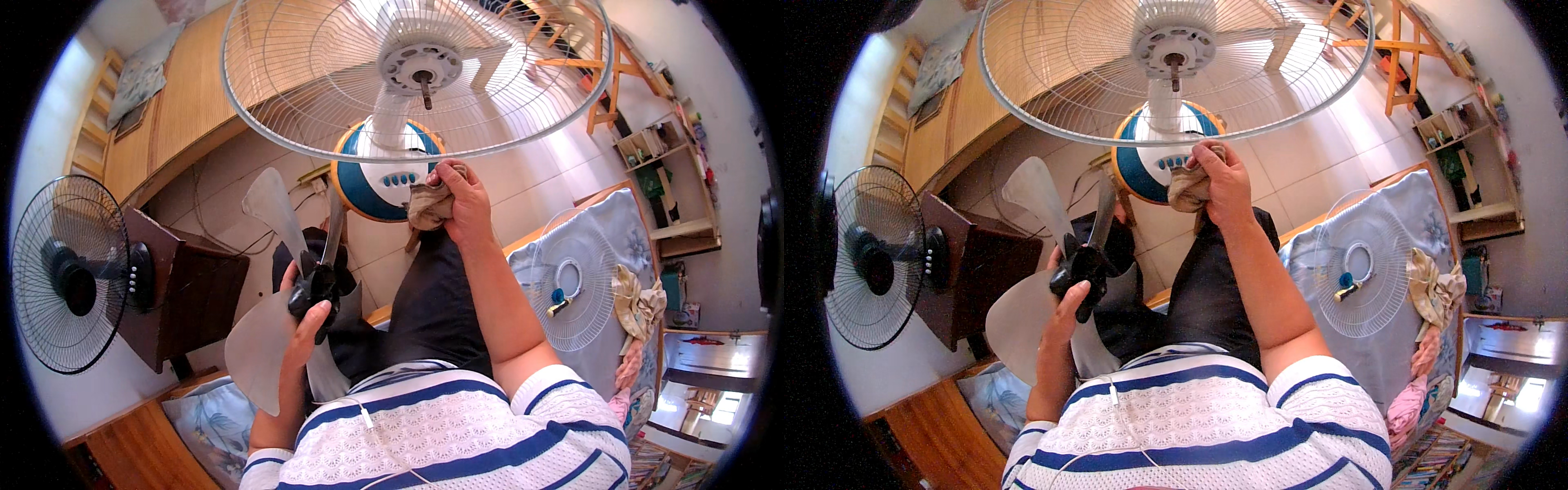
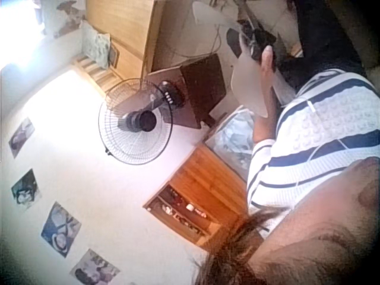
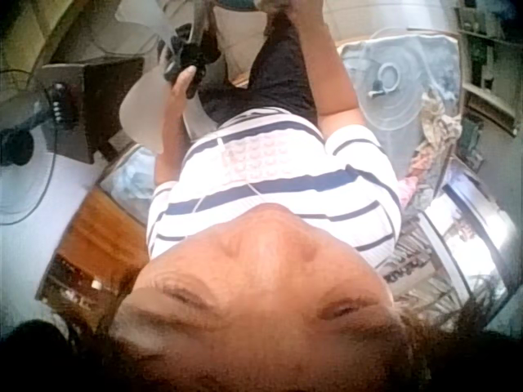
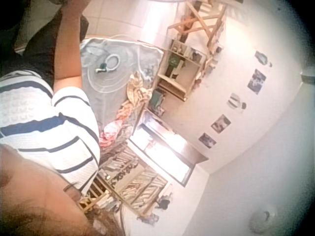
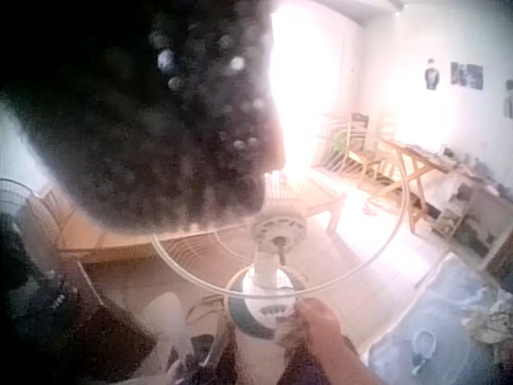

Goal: The person wipes the fan motor shaft with a cloth, then attaches a white fan blade to the shaft. They secure the blade with a blue nut and attach the front wire cage to the fan body.

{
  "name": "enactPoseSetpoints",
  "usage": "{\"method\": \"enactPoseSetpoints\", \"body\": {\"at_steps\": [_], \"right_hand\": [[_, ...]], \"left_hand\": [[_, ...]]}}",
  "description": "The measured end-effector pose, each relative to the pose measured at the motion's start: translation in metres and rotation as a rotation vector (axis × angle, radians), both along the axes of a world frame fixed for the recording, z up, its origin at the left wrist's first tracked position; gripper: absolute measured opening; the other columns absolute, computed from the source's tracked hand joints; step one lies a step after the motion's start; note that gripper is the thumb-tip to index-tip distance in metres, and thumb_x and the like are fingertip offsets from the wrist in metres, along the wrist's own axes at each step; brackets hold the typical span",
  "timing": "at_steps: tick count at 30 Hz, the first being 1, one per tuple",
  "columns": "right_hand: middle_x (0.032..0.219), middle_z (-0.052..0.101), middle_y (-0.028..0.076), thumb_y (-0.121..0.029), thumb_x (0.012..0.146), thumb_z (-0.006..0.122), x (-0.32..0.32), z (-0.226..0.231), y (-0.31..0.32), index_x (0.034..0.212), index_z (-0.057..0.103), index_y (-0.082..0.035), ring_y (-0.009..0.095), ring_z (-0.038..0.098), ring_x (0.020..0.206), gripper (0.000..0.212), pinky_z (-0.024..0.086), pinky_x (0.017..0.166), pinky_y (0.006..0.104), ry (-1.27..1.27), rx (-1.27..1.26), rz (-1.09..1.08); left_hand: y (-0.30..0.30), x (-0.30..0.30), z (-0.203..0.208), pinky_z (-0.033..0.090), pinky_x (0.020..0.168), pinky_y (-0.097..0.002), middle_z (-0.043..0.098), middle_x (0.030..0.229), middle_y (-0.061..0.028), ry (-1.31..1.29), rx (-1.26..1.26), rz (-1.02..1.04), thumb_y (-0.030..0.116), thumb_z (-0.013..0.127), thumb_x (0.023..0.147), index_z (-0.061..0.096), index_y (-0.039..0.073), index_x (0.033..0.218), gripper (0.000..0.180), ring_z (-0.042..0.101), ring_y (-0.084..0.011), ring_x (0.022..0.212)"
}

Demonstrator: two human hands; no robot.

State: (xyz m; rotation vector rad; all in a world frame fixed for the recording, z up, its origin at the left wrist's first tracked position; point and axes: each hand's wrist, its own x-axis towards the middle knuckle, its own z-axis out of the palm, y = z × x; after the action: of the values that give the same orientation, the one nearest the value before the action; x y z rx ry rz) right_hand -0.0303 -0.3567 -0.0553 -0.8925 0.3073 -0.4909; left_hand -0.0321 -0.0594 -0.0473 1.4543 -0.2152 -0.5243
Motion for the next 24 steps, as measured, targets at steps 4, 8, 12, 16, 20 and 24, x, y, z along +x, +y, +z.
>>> {"method": "enactPoseSetpoints", "body": {"at_steps": [4, 8, 12, 16, 20, 24], "right_hand": [[0.078, 0.059, 0.005, -0.012, 0.089, 0.061, -0.001, -0.011, 0.002, 0.092, 0.06, -0.004, 0.014, 0.057, 0.075, 0.009, 0.048, 0.072, 0.0265, 0.07, -0.009, -0.029], [0.078, 0.06, 0.003, -0.015, 0.088, 0.065, 0.003, -0.043, -0.005, 0.09, 0.061, -0.006, 0.011, 0.057, 0.074, 0.011, 0.047, 0.068, 0.0246, 0.184, 0.044, -0.039], [0.08, 0.06, 0.002, -0.015, 0.087, 0.064, 0.009, -0.049, 0.006, 0.087, 0.062, -0.006, 0.01, 0.056, 0.073, 0.01, 0.047, 0.068, 0.0249, 0.315, -0.065, -0.008], [0.082, 0.061, 0.003, -0.014, 0.087, 0.063, 0.019, -0.061, 0.007, 0.087, 0.062, -0.005, 0.011, 0.056, 0.076, 0.009, 0.047, 0.07, 0.0257, 0.442, -0.008, 0.022], [0.08, 0.06, 0.005, -0.012, 0.087, 0.06, 0.025, -0.075, 0.007, 0.09, 0.061, -0.004, 0.013, 0.057, 0.076, 0.008, 0.048, 0.072, 0.027, 0.377, 0.179, 0.027], [0.08, 0.06, 0.006, -0.009, 0.087, 0.056, 0.019, -0.077, 0.009, 0.096, 0.062, -0.003, 0.015, 0.057, 0.078, 0.012, 0.049, 0.075, 0.028, 0.388, 0.184, 0.065]], "left_hand": [[0.004, 0.0, -0.003, 0.044, 0.092, -0.0264, 0.053, 0.118, -0.0158, 0.022, 0.019, 0.02, 0.037, 0.067, 0.072, 0.027, -0.003, 0.141, 0.09, 0.056, -0.0211, 0.105], [0.005, 0.001, -0.003, 0.044, 0.091, -0.0261, 0.054, 0.116, -0.0148, 0.028, 0.026, 0.03, 0.037, 0.068, 0.07, 0.027, -0.003, 0.141, 0.091, 0.056, -0.0202, 0.103], [0.008, 0.003, -0.01, 0.044, 0.089, -0.0253, 0.055, 0.113, -0.0132, 0.026, 0.041, 0.041, 0.037, 0.069, 0.07, 0.027, -0.004, 0.14, 0.091, 0.057, -0.019, 0.102], [0.007, 0.005, -0.009, 0.045, 0.088, -0.025, 0.055, 0.111, -0.0126, 0.042, 0.028, 0.063, 0.037, 0.069, 0.07, 0.028, -0.004, 0.14, 0.092, 0.057, -0.0182, 0.101], [0.008, 0.005, -0.008, 0.045, 0.089, -0.0253, 0.056, 0.11, -0.0122, 0.037, 0.039, 0.07, 0.037, 0.069, 0.07, 0.027, -0.004, 0.141, 0.091, 0.057, -0.0182, 0.1], [0.009, 0.005, -0.013, 0.045, 0.09, -0.0261, 0.055, 0.112, -0.013, 0.035, 0.054, 0.109, 0.036, 0.069, 0.071, 0.026, -0.003, 0.141, 0.091, 0.058, -0.0191, 0.101]]}}
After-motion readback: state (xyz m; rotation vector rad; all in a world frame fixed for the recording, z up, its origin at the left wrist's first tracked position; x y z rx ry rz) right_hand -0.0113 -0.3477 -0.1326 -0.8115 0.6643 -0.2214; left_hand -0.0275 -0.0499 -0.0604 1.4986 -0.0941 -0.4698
